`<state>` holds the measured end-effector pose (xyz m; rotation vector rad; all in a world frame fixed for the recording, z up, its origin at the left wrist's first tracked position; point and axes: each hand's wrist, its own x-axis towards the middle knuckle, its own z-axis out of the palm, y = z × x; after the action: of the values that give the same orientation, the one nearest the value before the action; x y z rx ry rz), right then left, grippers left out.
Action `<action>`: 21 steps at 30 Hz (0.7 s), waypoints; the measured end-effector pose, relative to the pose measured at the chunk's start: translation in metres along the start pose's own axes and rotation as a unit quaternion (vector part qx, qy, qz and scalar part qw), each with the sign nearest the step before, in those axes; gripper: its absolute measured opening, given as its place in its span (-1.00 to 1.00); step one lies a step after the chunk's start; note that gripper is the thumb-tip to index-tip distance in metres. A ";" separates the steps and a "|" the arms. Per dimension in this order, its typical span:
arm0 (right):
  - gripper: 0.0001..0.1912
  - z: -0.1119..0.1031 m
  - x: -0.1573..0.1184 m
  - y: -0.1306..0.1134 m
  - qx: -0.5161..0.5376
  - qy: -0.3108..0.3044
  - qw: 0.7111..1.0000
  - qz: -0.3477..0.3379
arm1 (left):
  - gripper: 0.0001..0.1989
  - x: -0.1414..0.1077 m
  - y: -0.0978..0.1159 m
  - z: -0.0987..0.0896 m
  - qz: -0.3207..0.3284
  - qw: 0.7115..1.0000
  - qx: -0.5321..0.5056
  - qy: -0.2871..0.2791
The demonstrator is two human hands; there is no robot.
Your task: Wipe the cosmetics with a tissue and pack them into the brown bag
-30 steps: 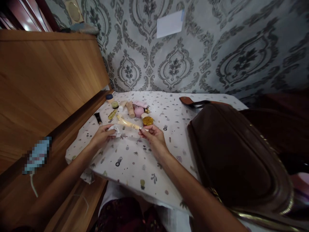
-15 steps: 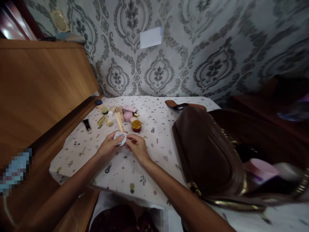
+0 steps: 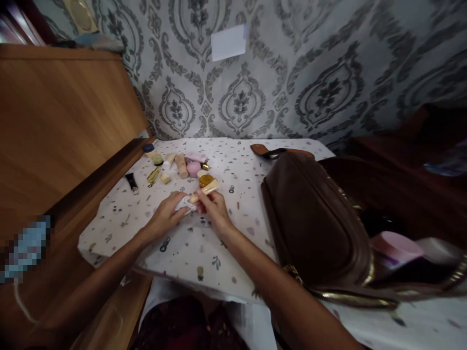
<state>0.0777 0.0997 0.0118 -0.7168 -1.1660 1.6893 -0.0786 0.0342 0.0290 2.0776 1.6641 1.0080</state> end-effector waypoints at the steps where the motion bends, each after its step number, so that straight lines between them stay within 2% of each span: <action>1: -0.50 -0.001 0.001 0.000 0.020 0.002 1.000 0.005 | -0.81 0.001 -0.001 -0.001 -0.009 1.000 -0.028 0.004; 4: -0.48 -0.003 0.003 -0.003 0.071 0.007 0.997 0.024 | -0.75 0.005 -0.007 -0.007 -0.064 0.985 -0.161 0.010; 7: -0.50 -0.003 0.003 -0.006 0.094 0.005 0.995 0.039 | -0.57 0.004 -0.010 -0.010 -0.151 0.944 -0.292 0.006; 10: -0.54 -0.003 0.003 -0.007 0.114 -0.004 0.992 0.050 | -0.39 -0.001 -0.007 -0.008 -0.204 0.899 -0.386 0.014; 12: -0.55 -0.003 0.002 -0.006 0.118 -0.018 0.991 0.055 | -0.36 -0.005 -0.003 -0.004 -0.215 0.883 -0.417 0.013; 14: -0.54 -0.002 0.001 -0.005 0.115 -0.036 0.991 0.059 | -0.43 -0.007 -0.001 0.000 -0.218 0.883 -0.415 0.009; 16: -0.53 -0.001 -0.001 -0.006 0.115 -0.053 0.990 0.063 | -0.48 -0.007 0.000 0.003 -0.226 0.883 -0.411 0.033; 19: -0.52 0.000 -0.003 -0.007 0.118 -0.078 0.987 0.072 | -0.47 -0.004 -0.001 0.003 -0.243 0.860 -0.440 0.084; 21: -0.52 0.000 -0.003 -0.009 0.115 -0.093 0.986 0.082 | -0.46 -0.003 -0.001 -0.001 -0.247 0.850 -0.460 0.071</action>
<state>0.0822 0.0977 0.0199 -0.5317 -1.0374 2.0251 -0.0802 0.0315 0.0287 0.9133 1.2540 1.3981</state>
